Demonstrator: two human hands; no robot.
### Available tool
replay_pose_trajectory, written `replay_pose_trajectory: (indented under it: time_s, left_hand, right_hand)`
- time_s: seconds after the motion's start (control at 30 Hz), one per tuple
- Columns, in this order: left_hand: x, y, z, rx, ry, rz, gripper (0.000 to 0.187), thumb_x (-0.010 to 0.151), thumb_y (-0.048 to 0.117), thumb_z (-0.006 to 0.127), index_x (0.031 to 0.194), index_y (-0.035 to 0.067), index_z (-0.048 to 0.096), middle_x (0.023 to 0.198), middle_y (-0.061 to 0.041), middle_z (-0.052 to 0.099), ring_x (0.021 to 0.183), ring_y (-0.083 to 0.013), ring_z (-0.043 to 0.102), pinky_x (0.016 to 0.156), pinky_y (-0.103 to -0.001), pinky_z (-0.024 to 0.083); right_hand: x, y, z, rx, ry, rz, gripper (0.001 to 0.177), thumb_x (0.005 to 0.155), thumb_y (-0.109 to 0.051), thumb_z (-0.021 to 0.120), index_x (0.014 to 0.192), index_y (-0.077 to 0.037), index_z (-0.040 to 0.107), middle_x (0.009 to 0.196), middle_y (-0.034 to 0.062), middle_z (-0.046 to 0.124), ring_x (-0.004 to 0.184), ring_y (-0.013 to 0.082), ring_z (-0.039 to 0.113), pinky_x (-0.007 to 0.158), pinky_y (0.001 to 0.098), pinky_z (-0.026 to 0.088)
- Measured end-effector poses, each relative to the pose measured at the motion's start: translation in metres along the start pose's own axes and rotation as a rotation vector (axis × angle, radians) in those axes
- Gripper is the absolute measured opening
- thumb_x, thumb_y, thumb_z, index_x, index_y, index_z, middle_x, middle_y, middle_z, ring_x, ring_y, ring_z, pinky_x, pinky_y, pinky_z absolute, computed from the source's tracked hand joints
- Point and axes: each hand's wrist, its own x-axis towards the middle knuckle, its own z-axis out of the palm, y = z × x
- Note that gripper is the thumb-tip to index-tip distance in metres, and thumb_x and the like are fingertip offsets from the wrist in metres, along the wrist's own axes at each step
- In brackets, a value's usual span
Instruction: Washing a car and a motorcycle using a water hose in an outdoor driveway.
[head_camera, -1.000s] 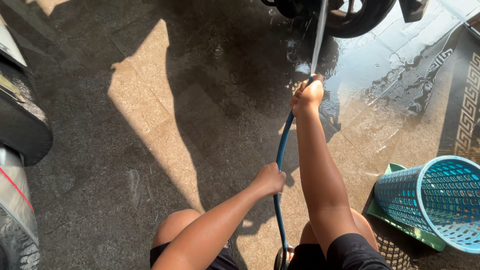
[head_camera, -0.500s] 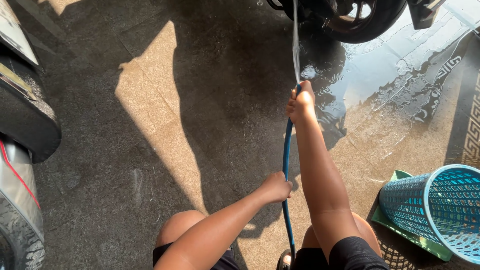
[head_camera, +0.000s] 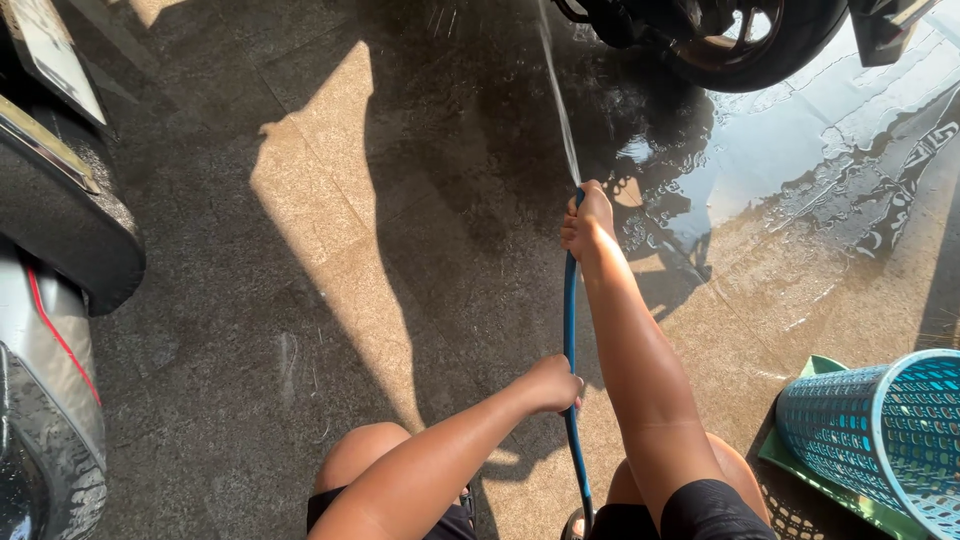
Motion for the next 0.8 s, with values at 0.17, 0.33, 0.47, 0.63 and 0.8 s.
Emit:
replay_pose_trajectory:
  time_s: [0.17,0.33,0.47,0.63,0.8]
  left_hand:
    - [0.008,-0.011,-0.001,-0.018,-0.003,0.025,0.033,0.096,0.007,0.053,0.113,-0.021,0.059,0.092,-0.022,0.073,0.077,-0.0283,0.075,0.065,-0.038,0.062]
    - [-0.003,-0.009,-0.008,-0.026,0.016,0.015,0.035,0.097,0.006,0.051,0.12,-0.019,0.054,0.096,-0.023,0.073,0.08,-0.0276,0.074,0.065,-0.039,0.061]
    - [-0.017,0.0,-0.018,0.022,0.023,-0.045,0.039,0.097,0.007,0.052,0.127,-0.017,0.046,0.097,-0.022,0.072,0.08,-0.0264,0.073,0.069,-0.037,0.06]
    - [-0.009,-0.01,-0.017,0.063,0.022,0.005,0.032,0.095,0.007,0.054,0.112,-0.018,0.064,0.093,-0.022,0.072,0.075,-0.0249,0.072,0.069,-0.036,0.058]
    - [-0.012,-0.008,-0.017,0.043,0.023,-0.005,0.031,0.092,0.004,0.056,0.114,-0.019,0.062,0.094,-0.022,0.073,0.078,-0.0247,0.073,0.069,-0.038,0.06]
  right_hand:
    - [-0.009,0.005,0.015,-0.028,-0.011,-0.028,0.046,0.092,-0.045,0.04,0.06,-0.014,0.031,0.048,0.001,0.025,0.039,0.0142,0.019,0.042,0.0341,0.017]
    - [-0.019,0.008,0.028,-0.044,0.028,-0.056,0.045,0.093,-0.044,0.04,0.06,-0.013,0.034,0.047,0.001,0.027,0.039,0.0141,0.021,0.042,0.0342,0.018]
    - [-0.024,0.008,0.039,-0.041,-0.005,-0.104,0.041,0.093,-0.039,0.041,0.06,-0.014,0.033,0.048,0.0002,0.026,0.04,0.0135,0.02,0.043,0.0346,0.017]
    - [-0.025,0.01,0.045,-0.051,-0.049,-0.12,0.045,0.094,-0.041,0.04,0.059,-0.014,0.033,0.047,-0.0002,0.025,0.04,0.0129,0.019,0.042,0.0343,0.016]
    - [-0.021,0.014,0.046,-0.095,-0.074,-0.121,0.046,0.095,-0.042,0.039,0.06,-0.014,0.031,0.047,-0.0003,0.024,0.04,0.0127,0.018,0.042,0.0337,0.016]
